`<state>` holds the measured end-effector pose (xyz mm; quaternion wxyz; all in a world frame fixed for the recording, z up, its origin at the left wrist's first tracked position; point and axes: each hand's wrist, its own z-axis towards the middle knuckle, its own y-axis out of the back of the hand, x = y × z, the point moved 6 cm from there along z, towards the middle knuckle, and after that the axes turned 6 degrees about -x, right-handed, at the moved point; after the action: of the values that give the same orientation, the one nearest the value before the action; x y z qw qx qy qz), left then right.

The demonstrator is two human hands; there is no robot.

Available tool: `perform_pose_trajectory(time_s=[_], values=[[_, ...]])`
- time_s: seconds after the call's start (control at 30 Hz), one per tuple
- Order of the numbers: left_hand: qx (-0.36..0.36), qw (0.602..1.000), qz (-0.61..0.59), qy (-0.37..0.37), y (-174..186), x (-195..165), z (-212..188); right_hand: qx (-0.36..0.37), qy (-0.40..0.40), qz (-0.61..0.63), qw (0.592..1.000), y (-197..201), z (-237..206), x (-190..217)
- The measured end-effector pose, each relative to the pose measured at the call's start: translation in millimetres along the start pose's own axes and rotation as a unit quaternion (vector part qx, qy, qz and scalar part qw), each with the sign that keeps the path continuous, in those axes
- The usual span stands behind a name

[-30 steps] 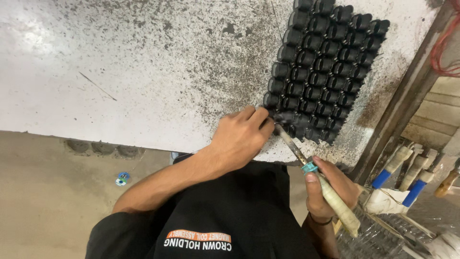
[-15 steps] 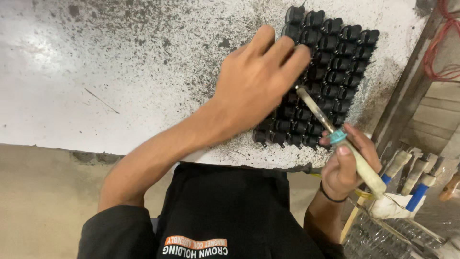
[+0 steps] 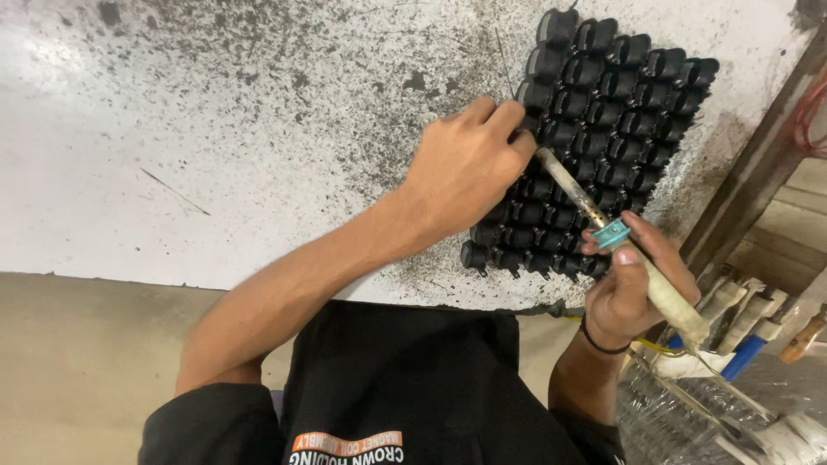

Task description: The person arranges black plastic coil holders into a grid on the workbench, then uses a soldering iron to solder the wire terminals on each holder one at a time, working across the grid while holding each part steady with the other hand.

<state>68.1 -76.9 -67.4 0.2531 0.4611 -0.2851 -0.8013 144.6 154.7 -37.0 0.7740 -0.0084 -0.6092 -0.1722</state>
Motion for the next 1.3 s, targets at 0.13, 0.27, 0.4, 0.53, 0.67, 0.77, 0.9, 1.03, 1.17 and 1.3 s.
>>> perform_pose_trajectory(time_s=[0.13,0.27,0.4,0.53,0.67,0.77,0.9,1.03,1.17,1.3], values=[[-0.011,1.000,-0.012,-0.006,-4,-5,0,0.038,0.016,-0.060,0.997,-10,4,19],[0.011,1.000,-0.027,0.012,-18,-7,-1,0.099,0.036,-0.141,0.984,-20,8,39],[0.002,0.998,-0.049,0.029,-10,-7,3,0.123,0.045,-0.182,0.974,-26,13,52],[0.059,0.996,-0.016,0.066,29,-11,13,0.086,0.007,-0.126,0.988,-20,18,49],[-0.073,0.995,-0.061,0.015,88,-26,25,-0.004,-0.024,0.002,1.000,-8,18,23],[-0.128,0.991,-0.019,-0.017,83,-19,40,-0.023,-0.008,0.041,0.999,-3,18,6],[-0.052,0.998,-0.013,0.033,29,9,37,-0.004,0.028,0.032,0.999,-3,21,-2],[-0.029,0.999,0.007,0.030,-1,14,17,0.002,0.011,0.024,1.000,-6,25,-5],[-0.002,1.000,0.013,0.028,-12,11,15,0.015,0.016,0.003,1.000,-13,28,0],[0.013,1.000,0.012,0.025,-12,5,21,0.049,0.048,-0.054,0.996,-20,33,19]])
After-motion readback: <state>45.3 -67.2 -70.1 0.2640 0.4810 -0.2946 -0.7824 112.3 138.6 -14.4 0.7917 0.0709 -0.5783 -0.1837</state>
